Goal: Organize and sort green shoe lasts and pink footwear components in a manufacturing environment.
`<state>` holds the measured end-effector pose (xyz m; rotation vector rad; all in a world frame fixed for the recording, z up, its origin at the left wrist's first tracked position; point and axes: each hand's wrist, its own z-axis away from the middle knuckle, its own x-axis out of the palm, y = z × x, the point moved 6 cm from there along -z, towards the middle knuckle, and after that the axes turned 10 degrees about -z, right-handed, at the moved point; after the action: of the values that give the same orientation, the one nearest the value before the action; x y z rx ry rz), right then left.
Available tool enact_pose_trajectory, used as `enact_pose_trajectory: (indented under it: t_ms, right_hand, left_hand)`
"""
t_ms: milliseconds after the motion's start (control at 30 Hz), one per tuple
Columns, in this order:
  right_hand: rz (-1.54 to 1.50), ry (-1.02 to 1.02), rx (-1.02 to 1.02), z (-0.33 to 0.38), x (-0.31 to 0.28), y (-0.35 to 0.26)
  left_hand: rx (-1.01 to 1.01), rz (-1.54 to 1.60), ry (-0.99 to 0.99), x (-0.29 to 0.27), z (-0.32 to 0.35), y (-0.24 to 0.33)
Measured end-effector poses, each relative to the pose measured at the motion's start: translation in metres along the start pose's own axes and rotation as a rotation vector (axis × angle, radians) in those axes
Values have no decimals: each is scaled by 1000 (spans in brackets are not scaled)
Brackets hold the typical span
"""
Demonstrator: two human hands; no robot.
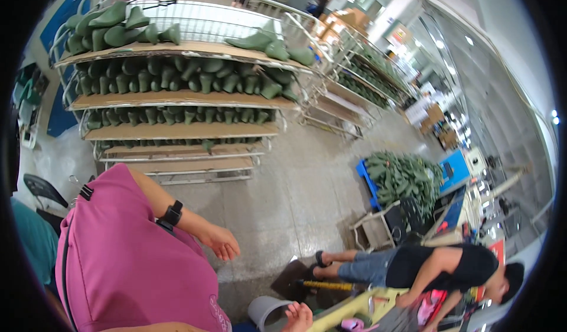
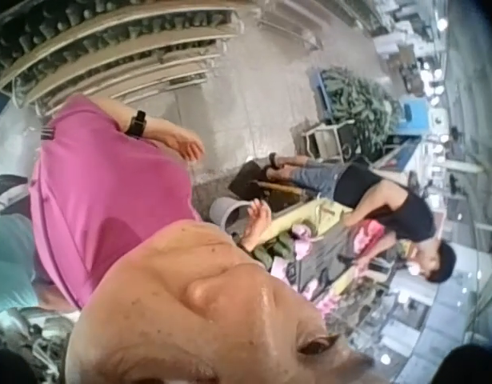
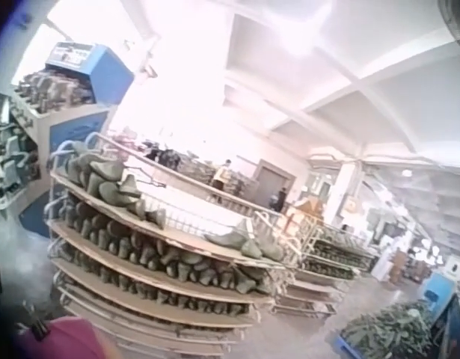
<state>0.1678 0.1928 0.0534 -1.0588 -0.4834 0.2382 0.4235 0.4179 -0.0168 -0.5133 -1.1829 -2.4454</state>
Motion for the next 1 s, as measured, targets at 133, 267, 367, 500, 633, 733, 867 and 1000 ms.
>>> enact_pose_trajectory:
  t_ms: [133, 267, 367, 500, 633, 733, 867, 1000]
  right_hand:
    - [91, -364, 37, -77, 129, 24]
    - [240, -522, 22, -122, 188, 28]
    - [373, -647, 151, -153, 227, 35]
    - [405, -800, 181, -195, 268, 30]
    - [417, -886, 196, -230, 322, 39]
    - [458, -983, 260, -231, 371, 52]
    - [535, -1170, 216, -217, 448, 60]
    - [556, -1336, 38, -162, 532, 32]
  left_hand:
    - [121, 141, 279, -64, 56, 16]
    - [182, 207, 343, -110, 60, 32]
    - [282, 348, 405, -102, 80, 27]
    - [361, 456, 553, -103, 81, 27]
    - [371, 582, 609, -118, 87, 21]
    - [400, 639, 672, -133, 97, 12]
    - [481, 720, 786, -152, 129, 1]
    - [524, 675, 781, -190, 162, 0]
